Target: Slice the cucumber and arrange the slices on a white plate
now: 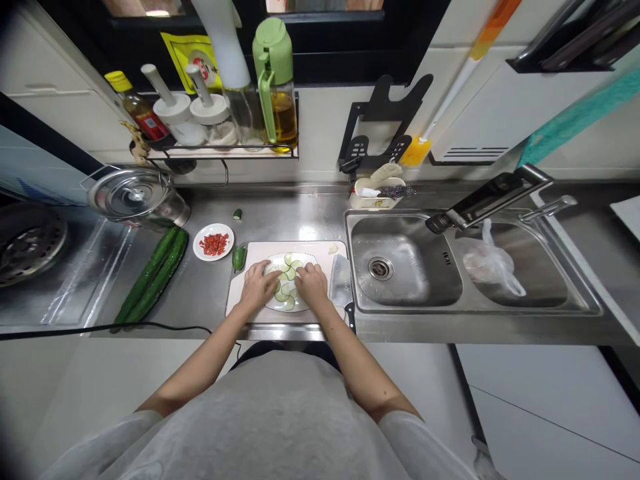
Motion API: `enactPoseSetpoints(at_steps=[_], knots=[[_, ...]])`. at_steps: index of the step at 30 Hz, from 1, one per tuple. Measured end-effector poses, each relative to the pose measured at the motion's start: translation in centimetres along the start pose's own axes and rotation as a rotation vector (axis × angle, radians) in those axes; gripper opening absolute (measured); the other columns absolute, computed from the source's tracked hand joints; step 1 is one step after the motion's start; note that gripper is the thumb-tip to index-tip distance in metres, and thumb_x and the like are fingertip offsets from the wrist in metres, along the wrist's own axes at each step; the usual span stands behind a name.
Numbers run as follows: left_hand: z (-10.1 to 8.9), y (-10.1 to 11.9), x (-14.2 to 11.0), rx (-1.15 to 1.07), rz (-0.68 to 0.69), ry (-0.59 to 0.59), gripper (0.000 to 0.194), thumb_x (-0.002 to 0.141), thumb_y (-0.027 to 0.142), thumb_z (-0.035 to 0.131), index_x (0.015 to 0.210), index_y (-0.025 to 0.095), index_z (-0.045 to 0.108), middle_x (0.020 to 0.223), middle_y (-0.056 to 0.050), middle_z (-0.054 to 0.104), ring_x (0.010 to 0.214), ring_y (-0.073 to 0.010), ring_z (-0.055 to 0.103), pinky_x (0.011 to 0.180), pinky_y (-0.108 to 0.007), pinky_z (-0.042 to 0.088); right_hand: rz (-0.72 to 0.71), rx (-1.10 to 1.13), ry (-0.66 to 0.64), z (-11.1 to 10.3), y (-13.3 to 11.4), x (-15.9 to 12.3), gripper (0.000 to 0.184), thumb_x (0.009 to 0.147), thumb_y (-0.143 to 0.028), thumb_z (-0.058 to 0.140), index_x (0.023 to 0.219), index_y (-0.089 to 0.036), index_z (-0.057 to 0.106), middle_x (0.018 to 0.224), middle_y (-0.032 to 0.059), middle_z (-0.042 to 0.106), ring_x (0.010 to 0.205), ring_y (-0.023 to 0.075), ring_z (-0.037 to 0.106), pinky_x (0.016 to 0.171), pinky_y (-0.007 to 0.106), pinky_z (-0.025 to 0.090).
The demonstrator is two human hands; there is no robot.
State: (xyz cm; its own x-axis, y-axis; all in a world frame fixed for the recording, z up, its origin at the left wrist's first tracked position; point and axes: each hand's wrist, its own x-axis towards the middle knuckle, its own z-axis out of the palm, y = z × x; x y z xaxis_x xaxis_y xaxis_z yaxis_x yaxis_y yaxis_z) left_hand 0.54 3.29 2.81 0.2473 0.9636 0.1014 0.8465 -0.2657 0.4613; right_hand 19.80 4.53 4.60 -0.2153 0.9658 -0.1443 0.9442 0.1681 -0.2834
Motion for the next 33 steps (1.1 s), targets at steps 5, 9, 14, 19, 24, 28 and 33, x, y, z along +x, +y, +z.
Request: enactPoseSetpoints(at_steps=[5, 9, 14, 19, 24, 28, 33], knots=[[0.2, -0.2, 0.3, 0.021, 0.008, -0.004, 0.027, 0.085, 0.029, 0.054, 0.108, 0.03, 0.069, 0.135, -0.007, 0.042, 0.121, -0.0281, 0.036, 0.1, -0.046, 0.033, -0.002, -0.027, -0.048, 0.3, -1.0, 1.0, 0.025, 0.089, -0.03, 0.049, 0.108, -0.022, 0.063, 0.104, 0.0105, 0.056, 0.097, 0.024, 0.043, 0.076, 0.031, 0.036], [0.3, -0.3, 0.4, 0.029, 0.005, -0.016, 0.026, 0.085, 0.03, 0.054, 0.105, 0.03, 0.07, 0.135, -0.007, 0.042, 0.122, -0.028, 0.036, 0.1, -0.046, 0.033, -0.017, -0.051, -0.059, 0.4, -1.1, 1.2, 0.025, 0.089, -0.03, 0.049, 0.108, -0.022, 0.063, 0.104, 0.0108, 0.056, 0.098, 0.0246, 0.043, 0.075, 0.031, 0.036], [0.4, -0.5, 0.5, 0.014, 0.006, -0.023, 0.026, 0.084, 0.028, 0.055, 0.105, 0.03, 0.07, 0.135, -0.007, 0.042, 0.121, -0.0279, 0.037, 0.1, -0.047, 0.033, -0.037, -0.034, -0.064, 0.6, -1.0, 1.2, 0.028, 0.09, -0.029, 0.048, 0.111, -0.023, 0.063, 0.104, 0.0115, 0.055, 0.097, 0.0249, 0.044, 0.076, 0.032, 0.036], [0.4, -0.5, 0.5, -0.016, 0.016, -0.009, 0.025, 0.084, 0.027, 0.056, 0.104, 0.029, 0.07, 0.134, -0.007, 0.043, 0.121, -0.0279, 0.037, 0.1, -0.047, 0.034, -0.019, 0.054, -0.01, 0.6, -0.5, 1.5, 0.03, 0.089, -0.031, 0.047, 0.113, -0.022, 0.064, 0.103, 0.0115, 0.057, 0.097, 0.0251, 0.046, 0.078, 0.032, 0.038], [0.0, -1.6, 0.5, -0.169, -0.134, 0.183, 0.024, 0.085, 0.03, 0.055, 0.103, 0.026, 0.069, 0.125, -0.008, 0.048, 0.118, -0.0255, 0.043, 0.101, -0.043, 0.037, 0.154, 0.335, 0.297, -0.9, 3.6, 1.3, 0.036, 0.088, -0.033, 0.042, 0.111, -0.016, 0.064, 0.094, 0.0092, 0.062, 0.09, 0.0219, 0.053, 0.078, 0.031, 0.04], [-0.6, -3.6, -0.2, -0.304, -0.335, 0.395, 0.023, 0.085, 0.029, 0.054, 0.101, 0.022, 0.068, 0.113, -0.009, 0.052, 0.11, -0.0217, 0.05, 0.097, -0.037, 0.042, 0.283, 0.413, 0.512, -2.2, 8.1, -0.6, 0.037, 0.084, -0.036, 0.042, 0.1, -0.014, 0.067, 0.082, 0.0077, 0.063, 0.08, 0.0212, 0.055, 0.076, 0.032, 0.041], [-1.0, -5.0, -2.1, -0.376, -0.406, 0.432, 0.022, 0.082, 0.028, 0.056, 0.097, 0.021, 0.069, 0.106, -0.008, 0.053, 0.102, -0.019, 0.054, 0.082, -0.03, 0.049, 0.368, 0.457, 0.524, -1.7, 10.5, -4.0, 0.041, 0.08, -0.042, 0.045, 0.096, -0.013, 0.069, 0.075, 0.0073, 0.064, 0.072, 0.0201, 0.055, 0.073, 0.032, 0.041]])
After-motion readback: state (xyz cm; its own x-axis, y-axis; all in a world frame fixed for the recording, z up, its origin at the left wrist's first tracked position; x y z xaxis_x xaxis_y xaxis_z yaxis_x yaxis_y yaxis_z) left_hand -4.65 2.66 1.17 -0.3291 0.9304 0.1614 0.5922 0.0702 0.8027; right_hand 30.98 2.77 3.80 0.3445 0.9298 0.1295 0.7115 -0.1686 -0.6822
